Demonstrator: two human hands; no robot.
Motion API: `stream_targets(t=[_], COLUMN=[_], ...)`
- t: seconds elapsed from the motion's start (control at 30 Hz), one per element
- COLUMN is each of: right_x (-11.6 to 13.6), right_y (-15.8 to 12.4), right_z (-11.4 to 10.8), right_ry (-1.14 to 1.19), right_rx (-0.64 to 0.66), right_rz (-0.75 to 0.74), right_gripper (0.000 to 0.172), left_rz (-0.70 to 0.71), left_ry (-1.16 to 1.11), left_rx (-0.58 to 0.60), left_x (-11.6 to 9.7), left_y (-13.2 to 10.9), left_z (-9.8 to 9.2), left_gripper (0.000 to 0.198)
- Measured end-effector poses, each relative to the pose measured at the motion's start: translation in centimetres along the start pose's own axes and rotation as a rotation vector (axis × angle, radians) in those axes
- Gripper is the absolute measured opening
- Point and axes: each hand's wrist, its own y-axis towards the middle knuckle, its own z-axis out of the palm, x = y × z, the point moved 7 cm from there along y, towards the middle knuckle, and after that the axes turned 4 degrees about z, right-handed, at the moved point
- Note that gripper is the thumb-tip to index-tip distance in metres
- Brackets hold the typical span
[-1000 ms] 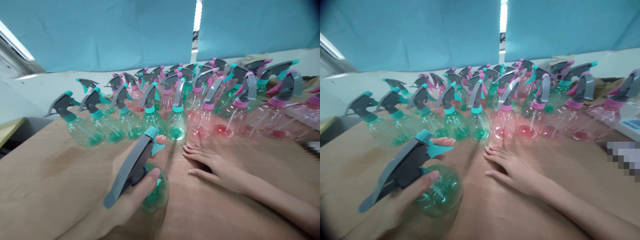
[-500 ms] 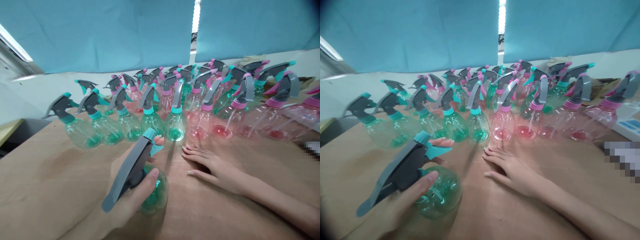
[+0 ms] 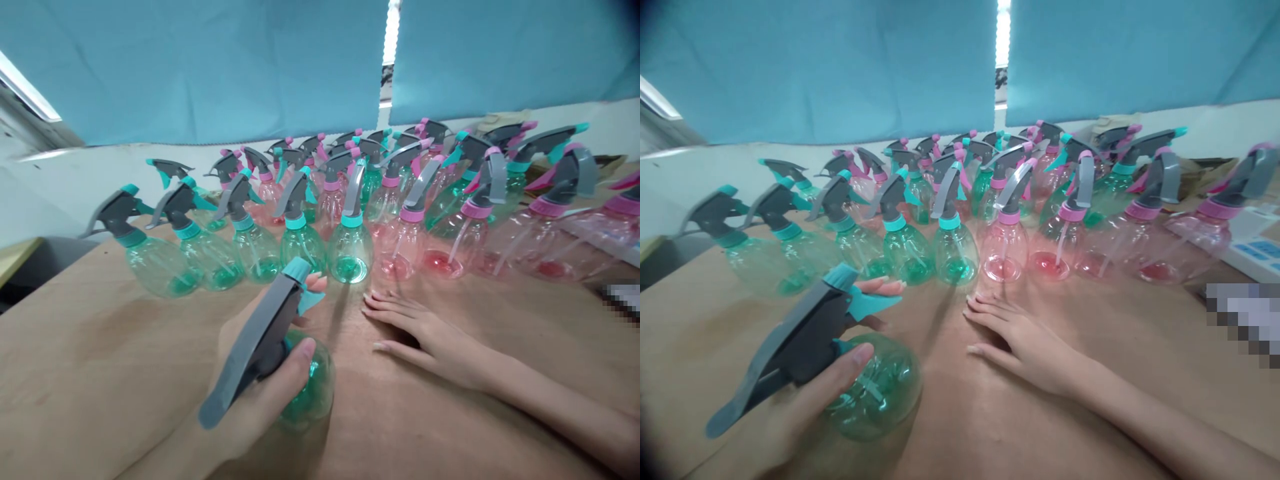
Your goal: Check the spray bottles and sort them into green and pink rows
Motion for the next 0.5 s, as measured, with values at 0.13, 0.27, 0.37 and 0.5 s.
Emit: stream_targets(t=[0.13, 0.27, 0.37, 0.5], right_x=[0.0, -0.02, 0.05, 0.1], right_y=[-0.02, 0.01, 0.04, 0.13], right_z=[-0.02, -0.01, -0.1, -0.06], right_ry=[0.006, 0.018, 0.041, 0.04], right_rx=[-0.009, -0.003, -0.013, 0.002], right_rz=[-0.01, -0.017, -0.034, -0.04], right_gripper=[0.057, 0.055, 0.052, 0.049], left_rz=[0.005, 0.025, 0.048, 0.079], left_ry=[0.01, -0.014, 0.006, 0.06], left_rx=[0.006, 0.015, 0.011, 0.019], left_x=[0.08, 0.13, 0.04, -0.31], left_y=[0.04, 0.09, 0.2, 0.33], left_z=[-0.02, 0.04, -0.11, -0.42], left_gripper=[0.024, 0.025, 0.026, 0.029])
